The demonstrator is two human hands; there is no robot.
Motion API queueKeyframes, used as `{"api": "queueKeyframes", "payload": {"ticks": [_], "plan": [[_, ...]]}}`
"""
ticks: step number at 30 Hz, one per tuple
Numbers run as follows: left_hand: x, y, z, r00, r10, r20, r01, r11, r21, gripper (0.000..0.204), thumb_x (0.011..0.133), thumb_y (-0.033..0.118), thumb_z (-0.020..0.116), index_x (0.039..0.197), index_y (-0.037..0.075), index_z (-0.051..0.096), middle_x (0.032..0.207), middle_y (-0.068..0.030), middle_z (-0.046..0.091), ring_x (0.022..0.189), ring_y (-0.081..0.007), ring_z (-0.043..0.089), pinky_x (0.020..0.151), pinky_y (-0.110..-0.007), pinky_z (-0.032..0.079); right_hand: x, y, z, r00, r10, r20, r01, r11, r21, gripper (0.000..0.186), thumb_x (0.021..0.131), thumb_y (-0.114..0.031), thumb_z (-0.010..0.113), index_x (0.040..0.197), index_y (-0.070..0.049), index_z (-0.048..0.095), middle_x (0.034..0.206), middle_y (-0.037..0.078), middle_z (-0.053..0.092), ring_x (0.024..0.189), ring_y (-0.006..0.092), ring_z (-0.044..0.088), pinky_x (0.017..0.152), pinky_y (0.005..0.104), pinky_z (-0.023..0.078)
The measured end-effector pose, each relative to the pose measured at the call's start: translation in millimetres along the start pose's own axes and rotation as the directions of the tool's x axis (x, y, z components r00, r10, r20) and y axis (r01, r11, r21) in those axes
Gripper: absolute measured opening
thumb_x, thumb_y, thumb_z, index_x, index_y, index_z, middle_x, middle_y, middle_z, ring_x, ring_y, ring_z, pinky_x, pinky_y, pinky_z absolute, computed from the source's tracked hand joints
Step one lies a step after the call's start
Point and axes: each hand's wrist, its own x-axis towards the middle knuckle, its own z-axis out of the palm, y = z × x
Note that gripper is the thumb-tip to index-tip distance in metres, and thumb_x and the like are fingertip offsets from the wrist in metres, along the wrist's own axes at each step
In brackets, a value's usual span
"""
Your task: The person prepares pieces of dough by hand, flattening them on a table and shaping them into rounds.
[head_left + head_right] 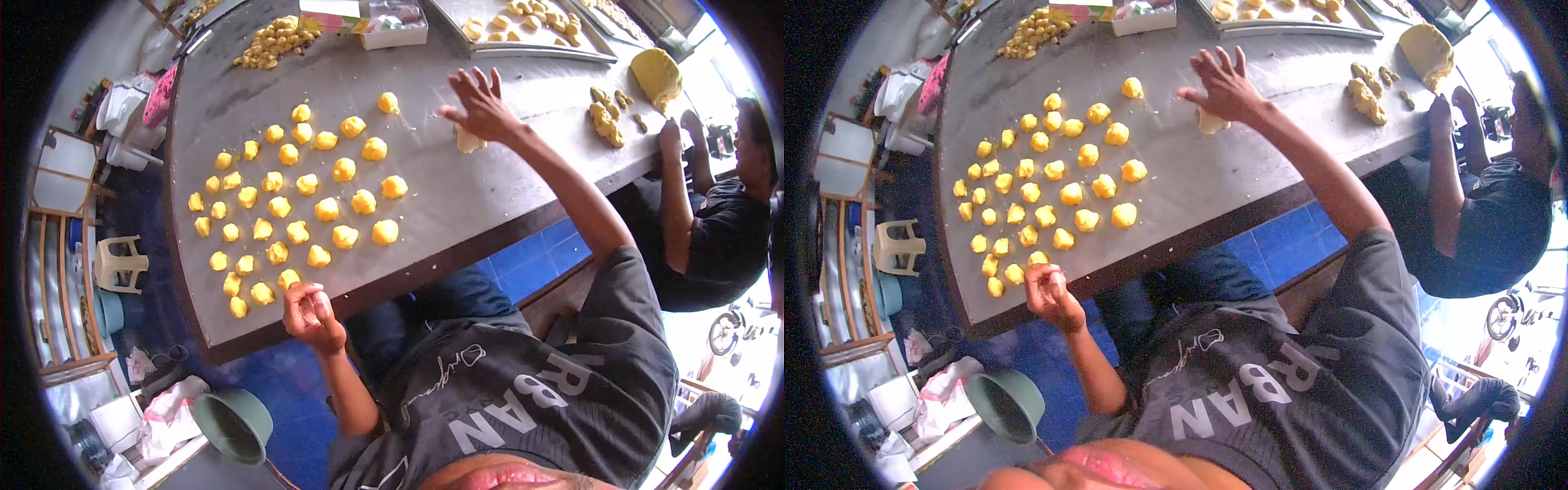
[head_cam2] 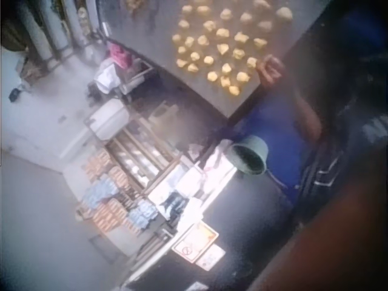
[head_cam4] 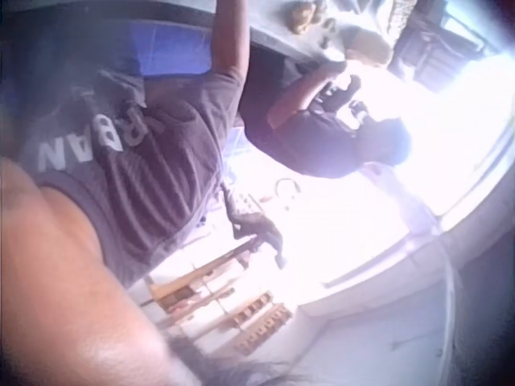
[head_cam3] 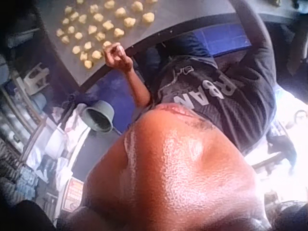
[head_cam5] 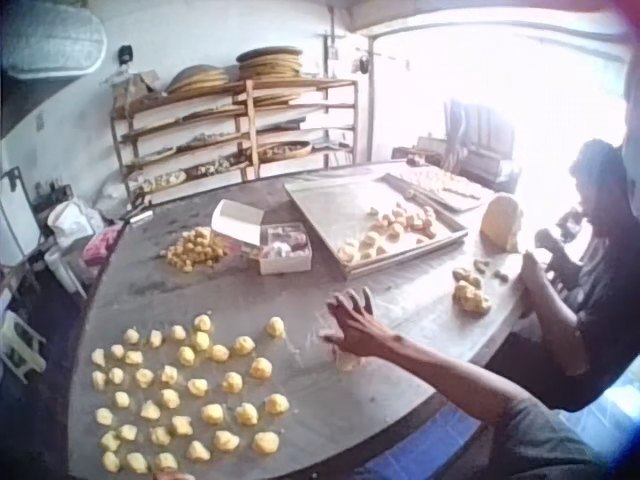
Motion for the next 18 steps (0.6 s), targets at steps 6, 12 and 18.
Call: {"api": "queueKeyframes", "payload": {"ticks": [6, 12, 18], "plan": [[1, -2, -1, 1.0, 0.0, -0.023, 0.0, 1.0, 0.003, 0.017, 0.082, 0.016, 0.054, 0.084, -0.001, 0.052, 0.074, -0.0052, 0.049, 0.065, -0.0114, 0.044, 0.058, -0.023, 0.037, -28, 13, -16, 0.932, -0.107, 0.345, 0.029, 0.974, 0.225, 0.027, 0.094, -0.028, 0.04, 0.108, -0.009, 0.054, 0.115, 0.009, 0.051, 0.118, 0.0267, 0.043, 0.103, 0.0592, 0.019], [3, 2, 4, 1.0, -0.008, 0.003, 0.008, 1.0, 0.002, 0.014, 0.082, 0.013, 0.053, 0.083, -0.001, 0.052, 0.074, -0.0051, 0.05, 0.063, -0.0102, 0.043, 0.058, -0.022, 0.036, -34, 11, -24, 0.932, -0.141, 0.335, 0.014, 0.935, 0.354, 0.02, 0.091, -0.012, 0.042, 0.104, -0.008, 0.055, 0.112, 0.009, 0.053, 0.114, 0.0265, 0.046, 0.102, 0.0526, 0.024], [2, 3, 1, 1.0, -0.029, -0.001, 0.029, 0.999, -0.015, 0.011, 0.082, 0.009, 0.053, 0.085, -0.001, 0.052, 0.076, -0.0045, 0.051, 0.065, -0.0088, 0.044, 0.059, -0.021, 0.037, -26, 6, -47, 0.854, -0.07, 0.515, -0.276, 0.779, 0.564, 0.029, 0.088, -0.013, 0.05, 0.116, -0.006, 0.051, 0.097, 0.011, 0.061, 0.106, 0.0271, 0.051, 0.09, 0.0377, 0.039]]}}
